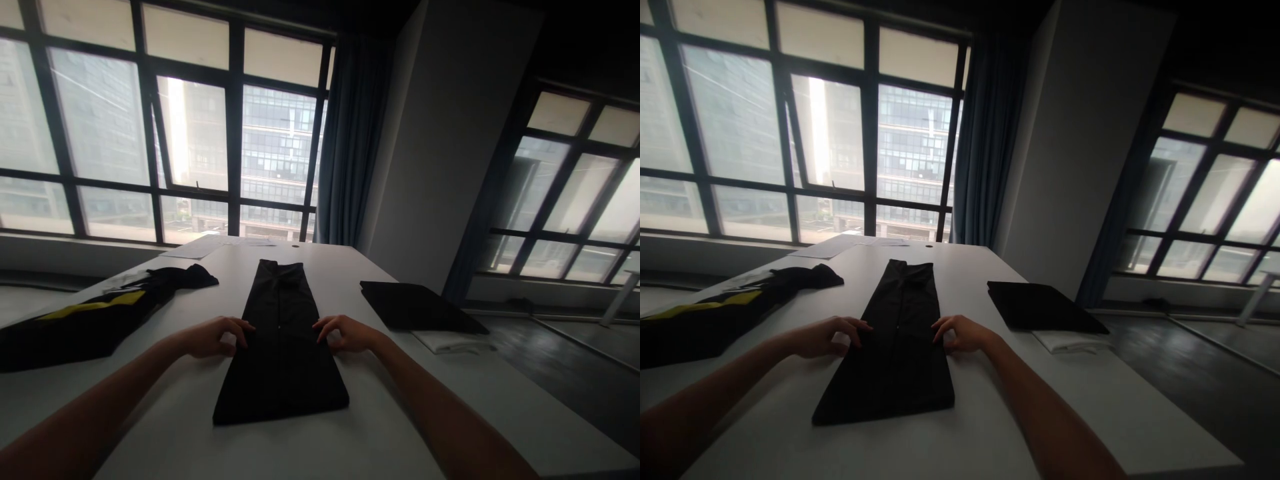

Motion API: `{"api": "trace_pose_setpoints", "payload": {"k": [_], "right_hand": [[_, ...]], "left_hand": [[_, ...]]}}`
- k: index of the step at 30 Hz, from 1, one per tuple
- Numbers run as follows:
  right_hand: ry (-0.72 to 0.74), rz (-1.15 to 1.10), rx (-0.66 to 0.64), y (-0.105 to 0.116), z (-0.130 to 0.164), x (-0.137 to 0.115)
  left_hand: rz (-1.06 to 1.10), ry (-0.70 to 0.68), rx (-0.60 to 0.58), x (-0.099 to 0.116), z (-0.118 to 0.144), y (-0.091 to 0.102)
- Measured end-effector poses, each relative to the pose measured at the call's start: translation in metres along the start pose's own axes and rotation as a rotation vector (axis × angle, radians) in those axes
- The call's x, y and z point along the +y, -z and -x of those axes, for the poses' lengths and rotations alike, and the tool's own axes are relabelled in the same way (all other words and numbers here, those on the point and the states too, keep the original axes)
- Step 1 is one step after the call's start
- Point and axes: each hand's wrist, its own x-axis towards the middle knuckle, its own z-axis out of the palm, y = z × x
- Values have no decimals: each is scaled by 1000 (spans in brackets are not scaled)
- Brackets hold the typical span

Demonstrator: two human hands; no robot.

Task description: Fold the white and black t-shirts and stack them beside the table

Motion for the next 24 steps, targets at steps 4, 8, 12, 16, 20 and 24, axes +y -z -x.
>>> {"api": "trace_pose_setpoints", "payload": {"k": [4, 8, 12, 16, 20, 24], "right_hand": [[39, -67, 23, 5, 3, -6], [28, -239, -29, 6, 1, -5], [-141, -470, 341, -6, -14, 4], [-423, -479, 509, -20, -27, 12], [-389, -440, 454, -22, -27, 12], [-329, -262, 435, -20, -23, 6]], "left_hand": [[74, -79, 17, 9, 1, 3], [264, -120, -31, 10, -2, 7], [605, 40, 301, -6, -20, -6], [590, 291, 473, -20, -34, -22], [529, 346, 414, -14, -33, -22], [381, 385, 393, 0, -29, -18]]}}
